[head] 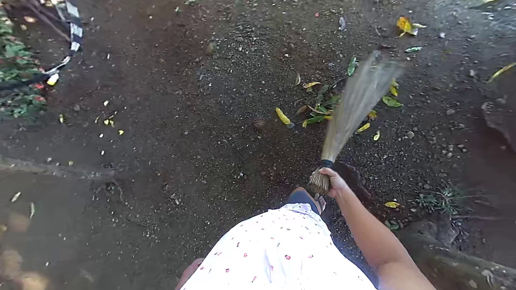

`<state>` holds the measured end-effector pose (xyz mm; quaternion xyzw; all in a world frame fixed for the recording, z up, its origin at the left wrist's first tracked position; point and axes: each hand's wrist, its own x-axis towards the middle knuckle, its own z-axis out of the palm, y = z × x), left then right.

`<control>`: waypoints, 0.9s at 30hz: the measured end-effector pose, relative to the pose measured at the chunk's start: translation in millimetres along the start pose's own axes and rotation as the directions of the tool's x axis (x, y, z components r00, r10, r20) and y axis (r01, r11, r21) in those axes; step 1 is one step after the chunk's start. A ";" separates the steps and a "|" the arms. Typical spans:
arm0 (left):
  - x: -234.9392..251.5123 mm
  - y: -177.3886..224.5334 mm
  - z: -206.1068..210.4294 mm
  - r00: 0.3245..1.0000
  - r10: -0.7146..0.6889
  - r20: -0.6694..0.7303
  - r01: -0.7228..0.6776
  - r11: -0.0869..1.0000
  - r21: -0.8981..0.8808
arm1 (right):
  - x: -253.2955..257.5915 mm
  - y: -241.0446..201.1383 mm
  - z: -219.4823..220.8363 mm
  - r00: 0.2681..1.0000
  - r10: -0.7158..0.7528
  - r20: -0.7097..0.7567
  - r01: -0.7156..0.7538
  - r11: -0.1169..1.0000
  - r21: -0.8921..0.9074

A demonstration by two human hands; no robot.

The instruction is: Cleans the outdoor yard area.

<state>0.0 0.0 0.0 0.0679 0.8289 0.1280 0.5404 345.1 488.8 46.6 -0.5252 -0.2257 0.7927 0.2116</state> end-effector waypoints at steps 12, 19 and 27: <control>69.9 266.6 -26.4 0.988 0.106 -0.112 -0.067 0.950 0.305 | 75.0 -15.3 56.9 0.773 0.581 0.254 -0.614 0.786 0.071; 116.7 334.0 28.8 0.995 0.001 0.098 -0.031 0.953 0.301 | 132.9 -292.5 -109.1 0.959 0.275 -0.071 -0.256 0.945 0.203; 40.4 534.8 69.4 0.997 0.066 0.045 -0.077 0.944 0.322 | 210.2 -427.7 -150.8 0.912 -0.231 -0.340 0.189 0.970 -0.154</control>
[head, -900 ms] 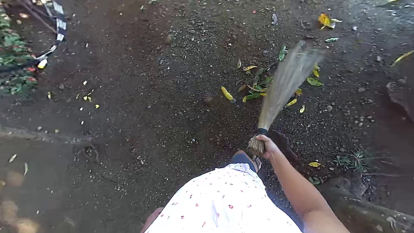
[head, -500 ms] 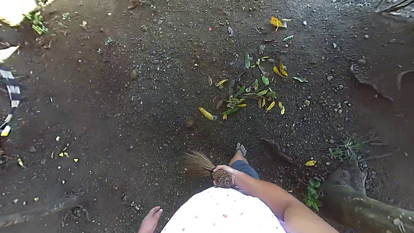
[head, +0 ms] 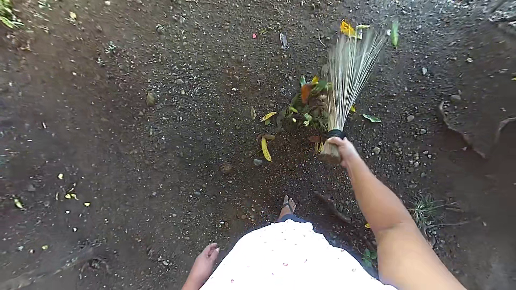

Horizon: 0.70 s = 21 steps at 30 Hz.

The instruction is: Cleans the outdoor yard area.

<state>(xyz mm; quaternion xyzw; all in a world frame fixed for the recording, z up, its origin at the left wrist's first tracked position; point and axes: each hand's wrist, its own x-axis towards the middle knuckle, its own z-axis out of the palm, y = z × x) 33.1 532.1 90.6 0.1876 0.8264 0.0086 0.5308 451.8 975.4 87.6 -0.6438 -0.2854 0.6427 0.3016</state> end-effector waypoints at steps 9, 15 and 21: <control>24.8 15.4 -21.8 1.000 0.005 0.000 -0.005 0.999 0.042 | -114.5 47.5 90.4 0.634 0.499 0.591 -0.593 0.804 -0.042; 66.8 -48.3 -43.8 0.990 -0.088 0.107 0.103 0.984 -0.143 | -117.4 83.4 158.5 0.452 0.688 0.567 -0.807 0.587 -0.068; 43.2 -11.0 -119.8 0.991 -0.133 -0.023 0.118 0.937 -0.330 | -38.8 -1.4 125.6 0.831 0.462 0.310 -0.528 0.831 0.175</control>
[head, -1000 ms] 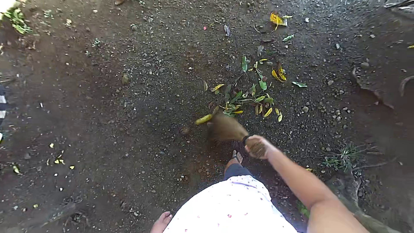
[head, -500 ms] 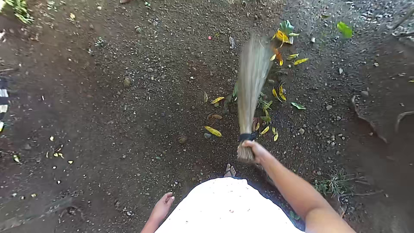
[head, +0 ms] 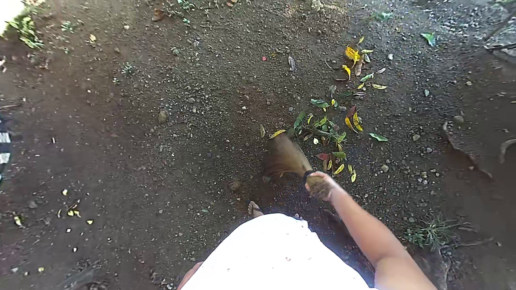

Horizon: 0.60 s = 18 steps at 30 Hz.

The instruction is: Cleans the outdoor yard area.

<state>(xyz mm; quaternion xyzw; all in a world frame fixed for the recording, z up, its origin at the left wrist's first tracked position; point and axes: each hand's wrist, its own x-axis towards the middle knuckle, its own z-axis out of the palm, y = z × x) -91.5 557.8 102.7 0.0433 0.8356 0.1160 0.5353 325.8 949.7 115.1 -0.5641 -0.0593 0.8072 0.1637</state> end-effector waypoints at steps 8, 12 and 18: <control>67.7 87.5 -117.2 0.989 0.143 -0.044 -0.118 0.924 0.365 | 28.6 16.5 85.7 0.915 -0.384 -0.124 0.364 0.918 -0.159; 95.5 125.1 -136.8 0.975 0.220 -0.018 -0.192 0.884 0.427 | -2.4 56.7 124.3 0.982 -0.139 0.126 0.155 0.979 -0.129; 132.5 154.5 -112.1 0.954 0.225 0.198 -0.296 0.801 0.520 | 12.4 62.7 189.4 0.921 0.196 0.335 -0.170 0.980 -0.107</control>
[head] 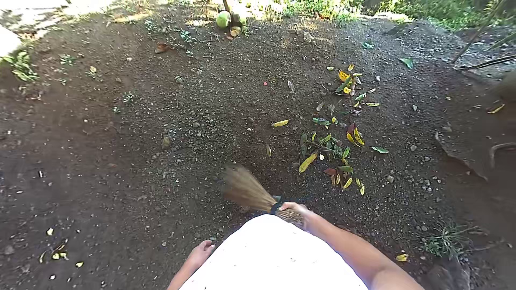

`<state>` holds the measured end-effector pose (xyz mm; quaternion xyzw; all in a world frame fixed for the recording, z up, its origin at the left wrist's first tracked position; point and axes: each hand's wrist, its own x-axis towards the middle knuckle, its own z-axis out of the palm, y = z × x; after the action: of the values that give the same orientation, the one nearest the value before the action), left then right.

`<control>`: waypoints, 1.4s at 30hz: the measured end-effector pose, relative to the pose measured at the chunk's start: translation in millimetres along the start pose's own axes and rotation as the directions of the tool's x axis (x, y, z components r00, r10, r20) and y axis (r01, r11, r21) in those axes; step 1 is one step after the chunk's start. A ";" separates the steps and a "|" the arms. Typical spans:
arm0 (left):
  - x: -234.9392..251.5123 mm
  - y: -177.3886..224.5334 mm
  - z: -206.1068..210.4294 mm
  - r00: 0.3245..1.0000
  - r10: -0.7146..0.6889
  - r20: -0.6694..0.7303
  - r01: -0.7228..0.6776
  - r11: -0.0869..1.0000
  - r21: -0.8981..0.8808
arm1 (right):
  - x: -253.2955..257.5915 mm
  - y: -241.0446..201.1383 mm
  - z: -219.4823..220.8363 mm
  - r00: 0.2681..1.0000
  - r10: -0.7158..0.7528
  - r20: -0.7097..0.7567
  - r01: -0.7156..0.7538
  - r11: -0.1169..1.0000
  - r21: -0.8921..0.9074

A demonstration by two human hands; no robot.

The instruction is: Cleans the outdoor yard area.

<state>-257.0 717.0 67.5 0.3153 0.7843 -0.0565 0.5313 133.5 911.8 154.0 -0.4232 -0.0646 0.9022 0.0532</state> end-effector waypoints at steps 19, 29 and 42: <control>-31.5 65.5 57.9 0.973 -0.226 -0.034 0.213 0.950 -0.227 | -44.1 -229.6 -163.4 0.800 -0.499 -0.333 0.518 0.855 -0.036; -61.5 308.6 55.4 0.995 0.098 -0.018 -0.098 0.995 -0.009 | -131.5 -177.1 -171.7 0.975 0.164 -0.149 -0.150 0.984 0.100; -18.3 239.5 77.9 0.999 -0.030 0.026 0.027 0.992 0.125 | -214.9 -282.6 -276.4 0.744 -0.406 -0.531 0.554 0.819 0.149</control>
<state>-57.8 866.5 109.0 0.3357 0.7761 -0.1174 0.5207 494.8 1177.8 187.2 -0.5869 -0.0212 0.7233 0.3632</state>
